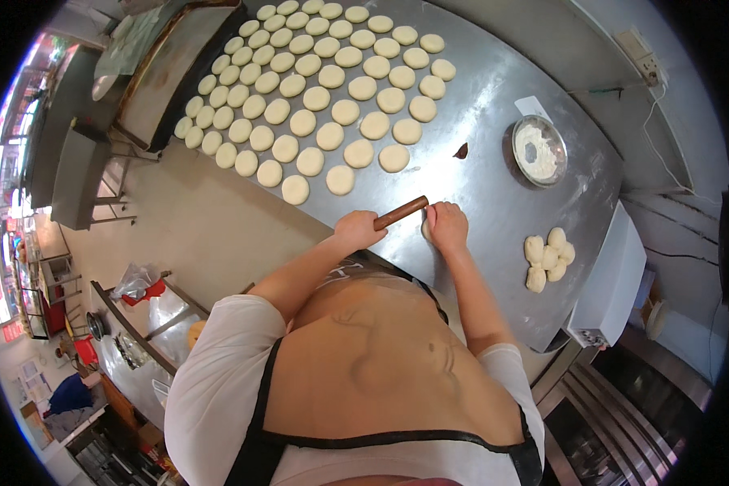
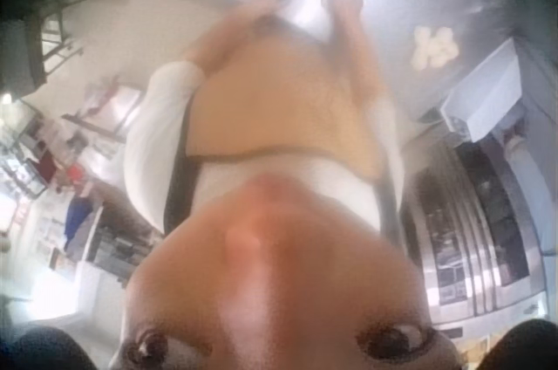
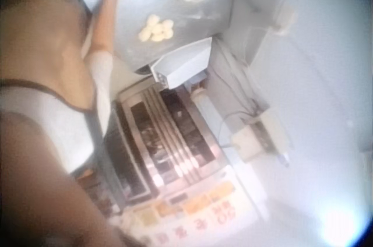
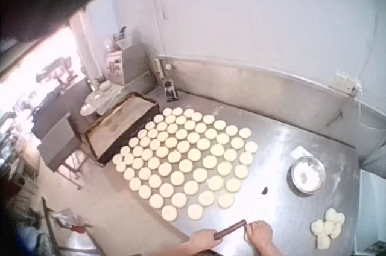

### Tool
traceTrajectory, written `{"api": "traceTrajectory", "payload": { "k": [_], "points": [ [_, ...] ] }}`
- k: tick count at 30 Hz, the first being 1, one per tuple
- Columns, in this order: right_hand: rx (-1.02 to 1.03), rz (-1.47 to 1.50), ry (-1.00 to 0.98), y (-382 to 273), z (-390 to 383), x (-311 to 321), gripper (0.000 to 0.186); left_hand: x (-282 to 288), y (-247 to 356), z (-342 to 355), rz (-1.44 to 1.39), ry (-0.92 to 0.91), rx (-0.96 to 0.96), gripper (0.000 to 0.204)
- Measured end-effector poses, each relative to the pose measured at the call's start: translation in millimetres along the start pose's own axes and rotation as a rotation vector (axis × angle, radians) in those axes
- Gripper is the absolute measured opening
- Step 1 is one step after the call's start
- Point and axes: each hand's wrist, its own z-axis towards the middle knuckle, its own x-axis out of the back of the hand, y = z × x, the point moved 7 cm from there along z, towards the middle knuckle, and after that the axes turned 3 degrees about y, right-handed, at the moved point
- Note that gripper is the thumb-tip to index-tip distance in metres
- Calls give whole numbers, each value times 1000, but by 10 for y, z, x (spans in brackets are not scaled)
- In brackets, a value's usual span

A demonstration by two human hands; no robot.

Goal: The person uses a wooden rolling pin to flatten small rounds of dough on a metal table and places the flattened pieces onto a baking tray.

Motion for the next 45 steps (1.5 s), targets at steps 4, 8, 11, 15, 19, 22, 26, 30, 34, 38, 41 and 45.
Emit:
{"api": "traceTrajectory", "payload": {
  "k": [4,8,11,15,19,22,26,30,34,38,41,45],
  "points": [
    [13,-29,-44,-52,168,19,27,-23,-48,-6,-31,-6,43,41],
    [50,-37,3,-97,242,-14,46,-102,-70,-28,-84,-25,41,45],
    [76,-129,87,-170,277,41,62,-132,-130,-141,-68,23,-5,46],
    [-15,-212,-60,-192,158,-113,80,-225,-261,-362,-284,161,-97,47],
    [-3,-123,-90,-151,185,-88,80,-118,-326,-449,-282,282,-215,50],
    [-92,-19,-103,-250,178,-125,80,-141,-333,-441,-249,297,-221,49],
    [96,84,149,-221,66,3,59,-85,124,-309,-233,220,-283,48],
    [54,7,323,-15,-272,338,26,38,805,-186,-143,35,-404,56],
    [-227,-154,249,391,-716,340,23,-163,956,61,452,323,-620,81],
    [-337,-149,194,591,-5,459,29,181,1248,695,533,425,-605,83],
    [-256,-88,291,709,234,560,35,409,1393,857,508,537,-652,85],
    [-167,-6,161,418,-784,314,62,-178,909,114,427,287,-671,85]
  ]
}}
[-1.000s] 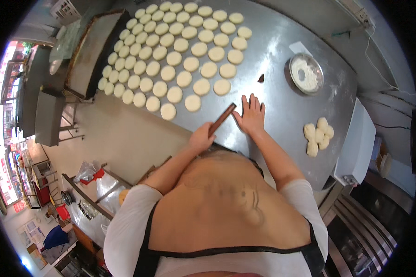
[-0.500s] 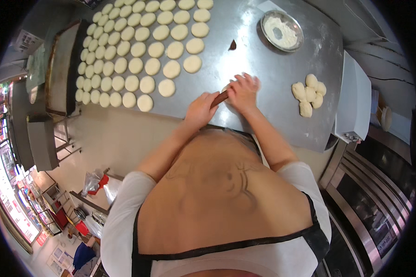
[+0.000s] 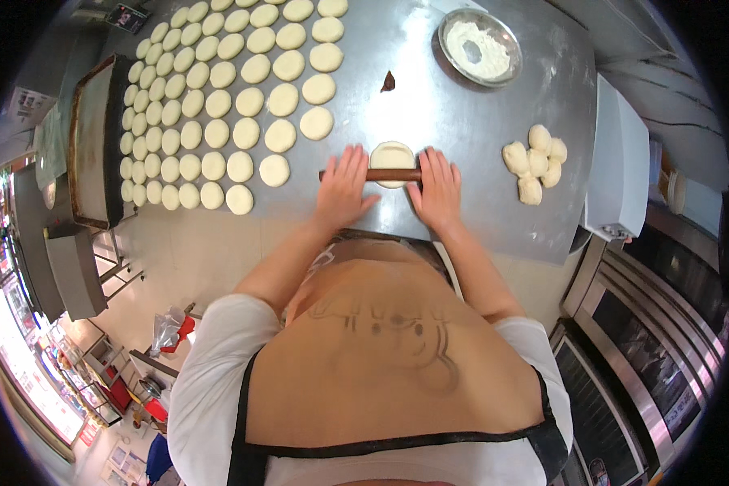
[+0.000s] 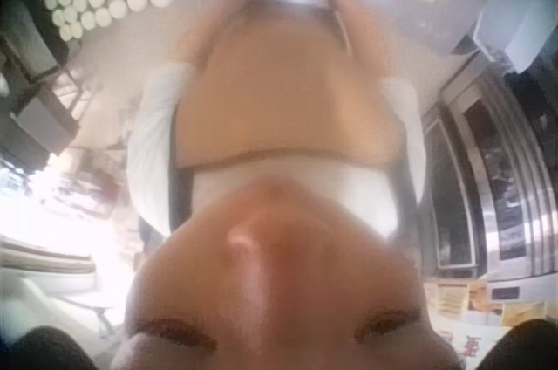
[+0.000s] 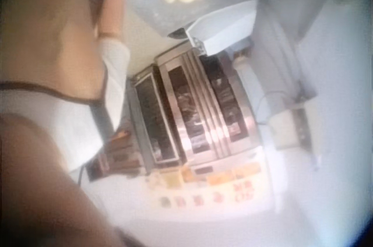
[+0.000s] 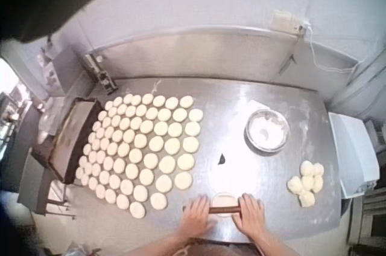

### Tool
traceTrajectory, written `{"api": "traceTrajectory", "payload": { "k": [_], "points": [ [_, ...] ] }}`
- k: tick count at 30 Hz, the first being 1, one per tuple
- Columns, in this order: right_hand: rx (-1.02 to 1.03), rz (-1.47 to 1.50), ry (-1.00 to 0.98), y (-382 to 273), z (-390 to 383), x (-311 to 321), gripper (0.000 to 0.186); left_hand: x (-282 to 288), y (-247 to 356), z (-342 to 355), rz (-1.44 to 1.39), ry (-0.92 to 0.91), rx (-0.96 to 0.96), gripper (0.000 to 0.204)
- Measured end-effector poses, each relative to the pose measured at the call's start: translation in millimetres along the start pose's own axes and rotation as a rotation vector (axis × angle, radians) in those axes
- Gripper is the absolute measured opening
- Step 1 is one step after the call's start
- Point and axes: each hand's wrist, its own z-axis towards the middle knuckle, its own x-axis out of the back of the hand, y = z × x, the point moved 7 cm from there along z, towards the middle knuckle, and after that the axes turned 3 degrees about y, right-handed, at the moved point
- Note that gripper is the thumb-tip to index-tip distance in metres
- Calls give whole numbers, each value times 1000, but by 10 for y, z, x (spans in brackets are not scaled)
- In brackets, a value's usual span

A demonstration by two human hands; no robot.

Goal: The person uses a wooden rolling pin to flatten small rounds of dough on a metal table and places the flattened pieces onto a baking tray.

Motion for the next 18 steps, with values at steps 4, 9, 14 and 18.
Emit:
{"api": "traceTrajectory", "payload": {
  "k": [4,9,14,18],
  "points": [
    [33,-71,-56,41,-9,-27,60,-63,45,-131,-21,31,7,84],
    [71,-134,120,100,1258,-3,56,276,-362,1001,205,270,-24,83],
    [113,-117,-16,107,472,-105,65,106,-65,349,107,127,12,91],
    [76,9,-119,130,-300,-58,69,-88,284,-280,34,51,-58,93]
  ]
}}
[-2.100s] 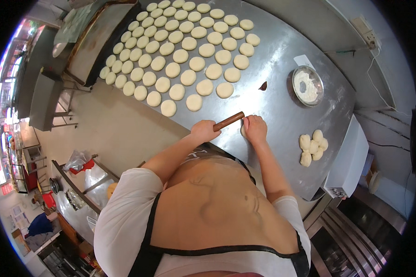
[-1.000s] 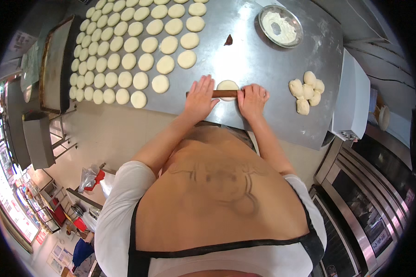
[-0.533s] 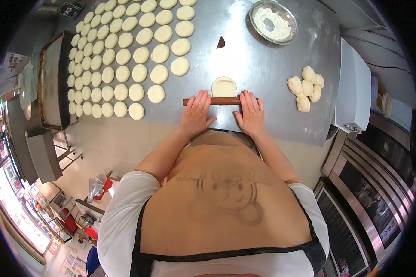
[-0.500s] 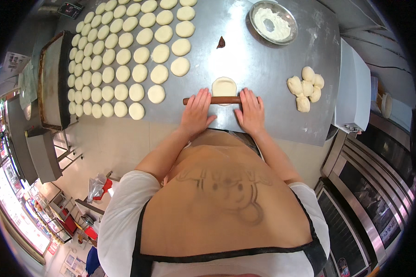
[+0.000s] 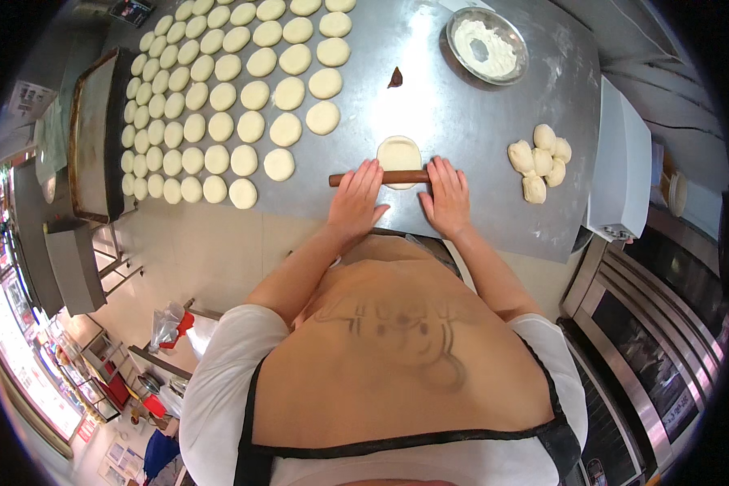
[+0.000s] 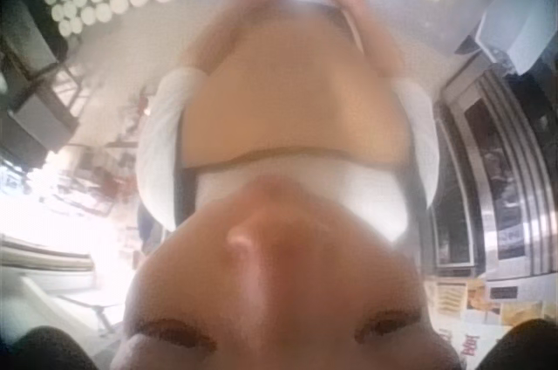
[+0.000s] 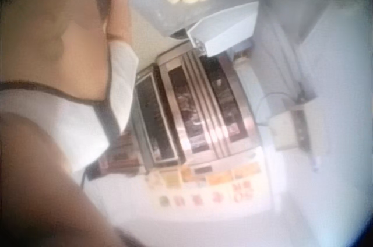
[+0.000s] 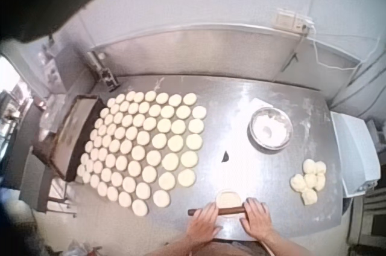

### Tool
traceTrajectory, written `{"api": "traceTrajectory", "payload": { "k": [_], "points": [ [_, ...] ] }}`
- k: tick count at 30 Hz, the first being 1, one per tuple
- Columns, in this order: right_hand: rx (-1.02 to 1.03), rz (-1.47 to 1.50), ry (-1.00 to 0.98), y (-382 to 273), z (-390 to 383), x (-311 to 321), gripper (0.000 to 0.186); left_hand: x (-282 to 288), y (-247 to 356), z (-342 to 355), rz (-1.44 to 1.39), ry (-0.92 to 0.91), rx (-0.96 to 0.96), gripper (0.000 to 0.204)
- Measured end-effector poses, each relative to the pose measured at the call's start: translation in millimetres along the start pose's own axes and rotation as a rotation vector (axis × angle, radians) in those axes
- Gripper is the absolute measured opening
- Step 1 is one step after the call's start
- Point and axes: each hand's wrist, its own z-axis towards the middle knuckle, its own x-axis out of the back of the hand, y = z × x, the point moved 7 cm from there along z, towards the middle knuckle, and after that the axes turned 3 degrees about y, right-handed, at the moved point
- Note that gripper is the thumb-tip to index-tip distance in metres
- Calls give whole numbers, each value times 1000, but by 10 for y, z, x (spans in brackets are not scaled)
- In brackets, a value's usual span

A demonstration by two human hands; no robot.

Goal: The person uses a wooden rolling pin to flatten small rounds of dough on a metal table and places the flattened pieces onto a baking tray.

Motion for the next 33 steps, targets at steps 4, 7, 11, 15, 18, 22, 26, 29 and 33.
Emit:
{"api": "traceTrajectory", "payload": {
  "k": [4,7,11,15,18,22,26,29,33],
  "points": [
    [-28,-163,94,78,1130,172,55,132,-518,964,111,70,117,70],
    [49,-147,227,163,1579,217,53,316,-596,1384,93,298,103,49],
    [42,-129,46,37,861,86,55,-82,-238,1199,-323,-25,173,36],
    [-30,46,135,-2,-1,122,43,52,-386,1161,-328,-91,270,42],
    [-131,120,83,4,-5,208,28,-115,-339,899,-768,-166,525,37],
    [-51,196,7,32,-215,228,19,-140,-435,275,-1158,89,905,70],
    [-84,161,34,-67,40,264,14,182,-616,170,-455,-258,572,81],
    [-132,89,118,-227,497,290,15,516,-533,518,-237,95,377,77],
    [-78,42,87,-222,-83,13,40,208,-230,-82,20,-151,175,88]
  ]
}}
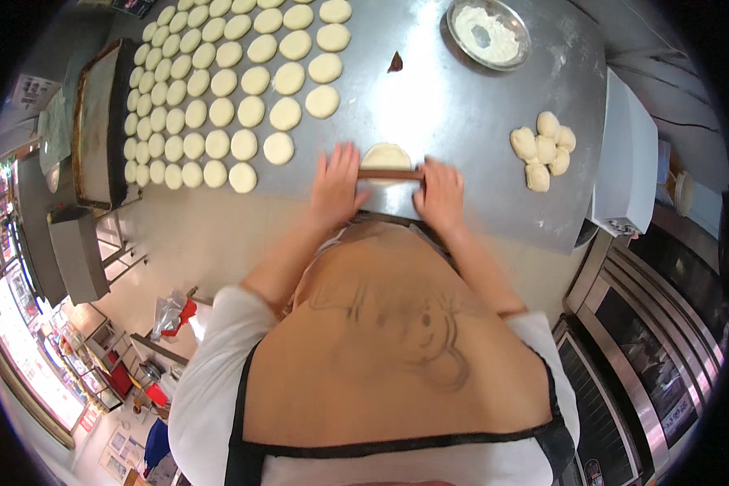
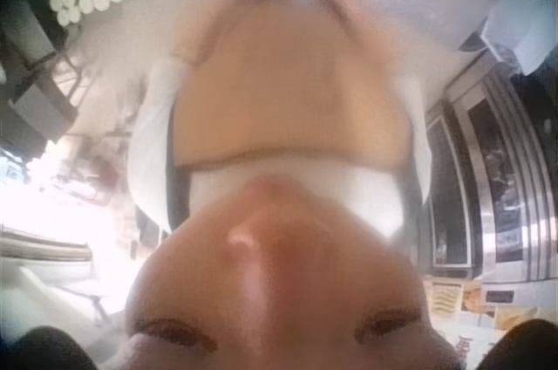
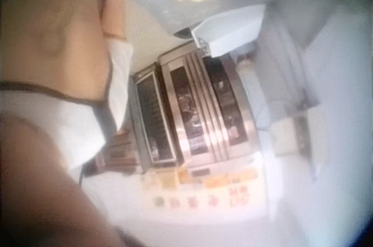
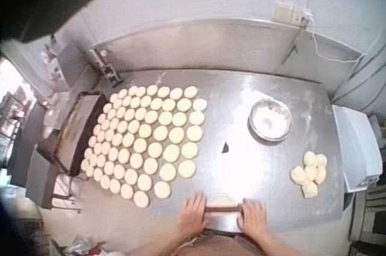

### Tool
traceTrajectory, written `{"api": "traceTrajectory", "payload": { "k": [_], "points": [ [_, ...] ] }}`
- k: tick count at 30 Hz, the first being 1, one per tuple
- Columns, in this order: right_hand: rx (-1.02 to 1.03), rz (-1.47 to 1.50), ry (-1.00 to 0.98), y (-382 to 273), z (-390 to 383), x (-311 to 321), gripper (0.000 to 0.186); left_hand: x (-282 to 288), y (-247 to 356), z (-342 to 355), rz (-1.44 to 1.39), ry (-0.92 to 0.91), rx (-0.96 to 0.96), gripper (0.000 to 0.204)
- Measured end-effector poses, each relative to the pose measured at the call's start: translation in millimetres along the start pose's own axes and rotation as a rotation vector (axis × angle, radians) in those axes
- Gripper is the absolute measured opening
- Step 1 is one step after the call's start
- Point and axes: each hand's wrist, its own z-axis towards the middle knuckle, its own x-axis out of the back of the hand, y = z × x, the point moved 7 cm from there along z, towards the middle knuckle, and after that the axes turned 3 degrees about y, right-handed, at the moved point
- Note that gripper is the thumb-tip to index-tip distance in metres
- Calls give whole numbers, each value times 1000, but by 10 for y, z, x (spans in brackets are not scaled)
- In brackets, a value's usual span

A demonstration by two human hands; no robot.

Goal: The person uses a wooden rolling pin to flatten small rounds of dough on a metal table and places the flattened pieces onto a baking tray.

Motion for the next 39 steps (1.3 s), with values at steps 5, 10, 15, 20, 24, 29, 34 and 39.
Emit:
{"api": "traceTrajectory", "payload": {
  "k": [5,10,15,20,24,29,34,39],
  "points": [
    [17,-106,-32,-67,107,39,66,-165,-99,-20,-96,149,-23,83],
    [35,-202,131,47,1300,81,60,348,-483,1133,1,350,43,77],
    [105,-159,-16,45,446,-117,65,-6,-149,316,40,65,-40,90],
    [148,-130,-33,-138,203,-47,60,-292,-126,-138,-138,66,-82,83],
    [75,-253,73,-188,1279,57,51,226,-418,759,-40,362,-91,64],
    [58,-200,124,1,1166,-180,52,-183,-294,1058,-313,-103,-67,54],
    [5,-134,97,-267,-196,-121,49,-80,-49,952,-510,-292,28,44],
    [-22,-110,99,-179,-327,-98,33,-239,4,887,-500,-141,-150,33]
  ]
}}
